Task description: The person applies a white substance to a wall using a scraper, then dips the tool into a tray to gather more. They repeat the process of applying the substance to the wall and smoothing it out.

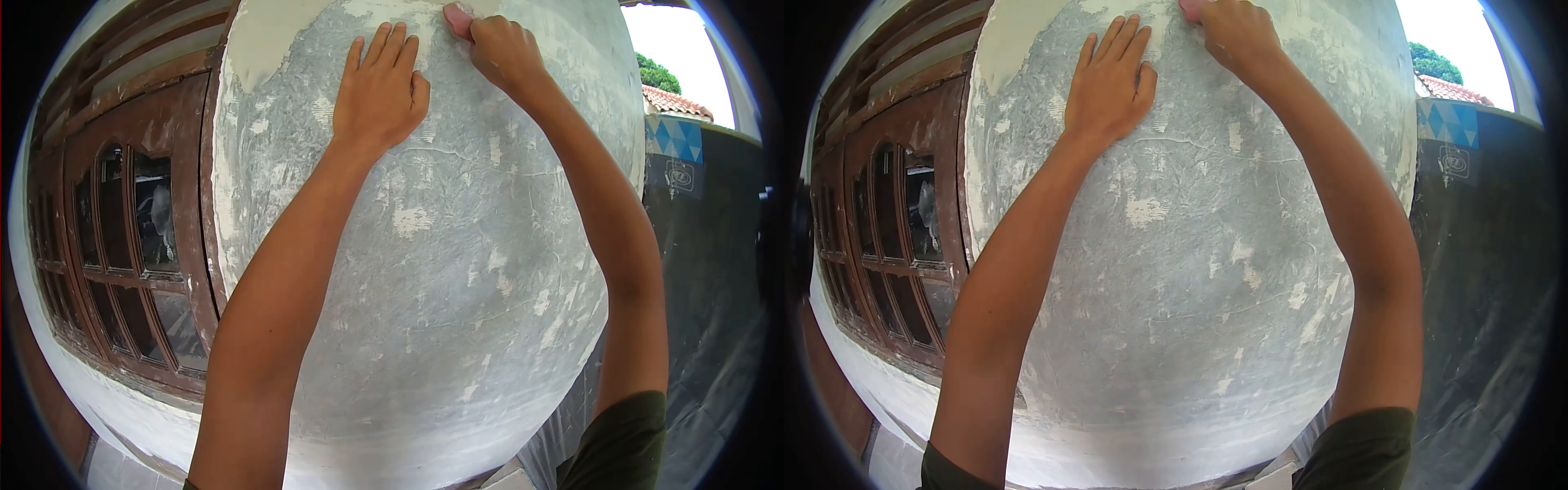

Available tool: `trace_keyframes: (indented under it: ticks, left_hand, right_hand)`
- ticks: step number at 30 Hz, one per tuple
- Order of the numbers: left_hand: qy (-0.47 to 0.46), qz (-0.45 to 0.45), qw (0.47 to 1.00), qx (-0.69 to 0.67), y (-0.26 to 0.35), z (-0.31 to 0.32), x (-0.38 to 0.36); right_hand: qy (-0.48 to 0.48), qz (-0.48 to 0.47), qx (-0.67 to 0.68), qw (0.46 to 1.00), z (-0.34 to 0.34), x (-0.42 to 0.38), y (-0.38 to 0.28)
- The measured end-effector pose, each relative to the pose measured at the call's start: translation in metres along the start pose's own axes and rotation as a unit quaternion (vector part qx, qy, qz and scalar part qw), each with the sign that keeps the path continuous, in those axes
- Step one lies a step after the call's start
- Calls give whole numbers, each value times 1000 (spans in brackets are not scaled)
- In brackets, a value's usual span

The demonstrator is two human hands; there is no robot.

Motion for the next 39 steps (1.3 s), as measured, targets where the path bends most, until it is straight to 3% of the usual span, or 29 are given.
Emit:
trace_keyframes:
  ticks: [1, 3, 4, 6, 11, 14, 18, 19, 20, 22, 26, 28, 30, 32, 35, 36, 39]
  left_hand:
    - [-1, 0, 1000, 4, 0, 0, 0]
    - [-5, 1, 1000, 4, 1, 1, 1]
    - [-15, -4, 1000, 9, 0, 1, 1]
    - [-25, -11, 1000, 16, 1, 0, 0]
    - [-36, -15, 999, 16, 1, -2, 0]
    - [-44, -18, 999, 13, 1, -2, 1]
    - [-41, -17, 999, 21, 3, 0, 0]
    - [-37, -17, 999, 17, 2, 0, 0]
    - [-32, -18, 999, 14, 1, -1, 0]
    - [-31, -19, 999, 12, 0, -1, -1]
    - [-30, -16, 999, 4, 0, -1, -1]
    - [-29, -14, 999, 3, 1, -1, -1]
    - [-21, -12, 1000, 4, 0, -2, 1]
    - [-18, -14, 1000, 10, 1, -1, 0]
    - [-18, -19, 1000, 0, 1, -1, 0]
    - [-18, -20, 1000, 2, 0, -1, 0]
    - [-16, -15, 1000, -2, 0, -1, 0]
  right_hand:
    - [2, -2, -1, 1000, -9, -5, -9]
    - [111, -41, 102, 988, -29, -14, -17]
    - [108, -38, 102, 988, -28, -8, -9]
    - [116, 53, 117, 985, -18, 22, 19]
    - [102, 43, 48, 993, 11, 28, 39]
    - [43, -14, 15, 999, 2, -8, -6]
    - [125, -5, 96, 988, -29, -12, -28]
    - [138, 3, 180, 974, -44, -5, -26]
    - [34, 99, 155, 982, -19, 26, 0]
    - [129, 77, 103, 983, -15, 37, 12]
    - [90, 16, 53, 994, -4, 32, 11]
    - [41, -9, 119, 992, -13, 10, -13]
    - [49, -21, 69, 996, -21, -6, -29]
    - [63, -11, 97, 993, -32, -1, -29]
    - [88, 107, 152, 979, -29, 34, -5]
    - [89, 105, 154, 978, -23, 43, 2]
    - [90, 30, 28, 995, 0, 54, 13]
Point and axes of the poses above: each hand's wrist, its own x-axis towards the middle knuckle, its own z-axis out of the palm, y = z × x, the point moved 2 cm from there along x, towards the middle knuckle, and after that the axes turned 2 degrees about -y, right-handed, at the moved point
